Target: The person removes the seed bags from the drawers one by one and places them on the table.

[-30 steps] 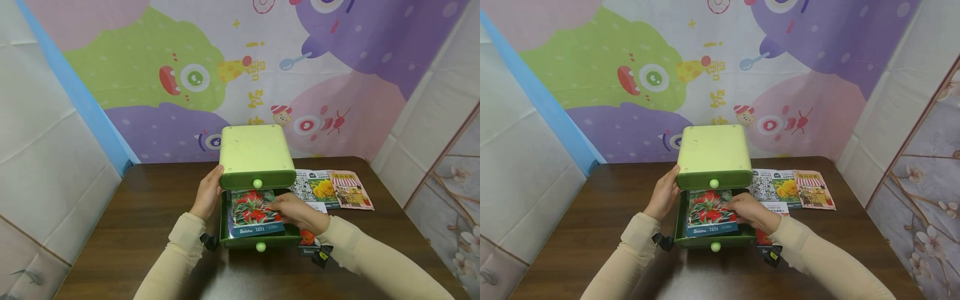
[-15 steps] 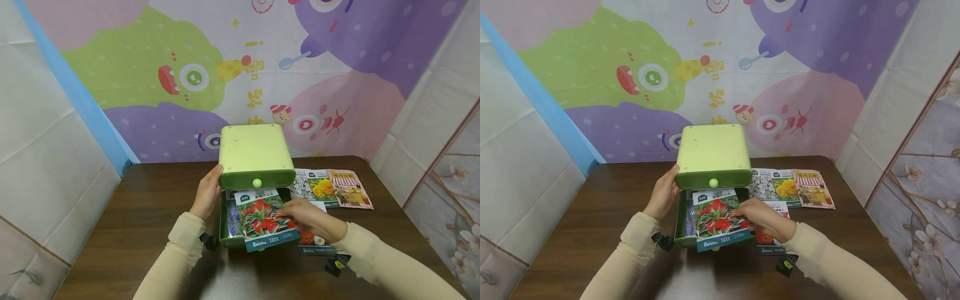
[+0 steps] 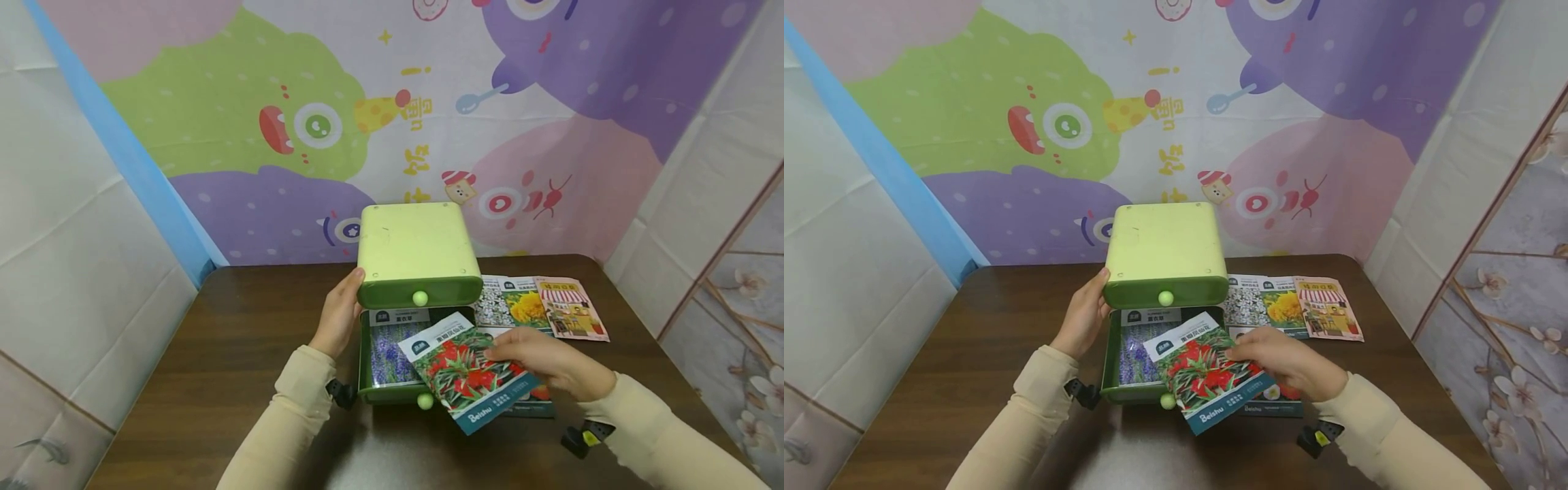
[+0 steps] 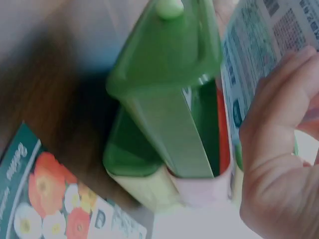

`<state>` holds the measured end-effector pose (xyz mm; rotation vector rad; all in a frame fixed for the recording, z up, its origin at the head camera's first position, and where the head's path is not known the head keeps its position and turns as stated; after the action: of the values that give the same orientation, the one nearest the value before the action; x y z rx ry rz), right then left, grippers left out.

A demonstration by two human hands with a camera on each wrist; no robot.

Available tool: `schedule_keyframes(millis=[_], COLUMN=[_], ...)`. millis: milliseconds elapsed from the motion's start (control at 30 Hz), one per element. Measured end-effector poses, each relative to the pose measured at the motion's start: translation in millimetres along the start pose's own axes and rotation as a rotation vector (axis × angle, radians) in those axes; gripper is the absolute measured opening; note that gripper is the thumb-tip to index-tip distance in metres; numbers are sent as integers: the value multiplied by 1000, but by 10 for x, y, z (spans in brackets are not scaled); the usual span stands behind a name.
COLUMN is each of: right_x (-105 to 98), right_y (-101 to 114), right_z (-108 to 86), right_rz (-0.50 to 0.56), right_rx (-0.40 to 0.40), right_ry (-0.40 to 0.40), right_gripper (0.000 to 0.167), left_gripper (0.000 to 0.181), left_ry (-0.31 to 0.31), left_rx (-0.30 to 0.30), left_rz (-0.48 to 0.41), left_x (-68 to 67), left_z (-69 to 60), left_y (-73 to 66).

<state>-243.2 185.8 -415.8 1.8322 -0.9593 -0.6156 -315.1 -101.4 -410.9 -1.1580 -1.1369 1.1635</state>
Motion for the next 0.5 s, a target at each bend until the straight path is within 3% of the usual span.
schedule_keyframes(millis=[133,300,500], right_x=[-127,-334,-545], right_y=[19,9,-107], right_z=[-116,-259,-404], right_rz=[13,-50,98], right_rx=[-43,-119,-136], right_ry=[39,59,151], right_gripper=[22,28,22], left_gripper=[60,59,60], left_ry=[-12,-12,-9], left_rx=[1,8,8], left_rz=[-16,-17,-22], left_x=[1,7,2], left_z=[3,3,11], left_y=[-4,-7,5])
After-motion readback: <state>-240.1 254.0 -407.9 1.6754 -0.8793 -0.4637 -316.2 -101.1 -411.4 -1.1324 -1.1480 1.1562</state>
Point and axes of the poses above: each hand's wrist, its own z-axis towards the middle knuckle, its own x-axis out of the palm, y = z × x, the point moved 7 cm from there along z, towards the middle knuckle, and after that the axes turned 7 degrees about z, right-handed, at the moved point
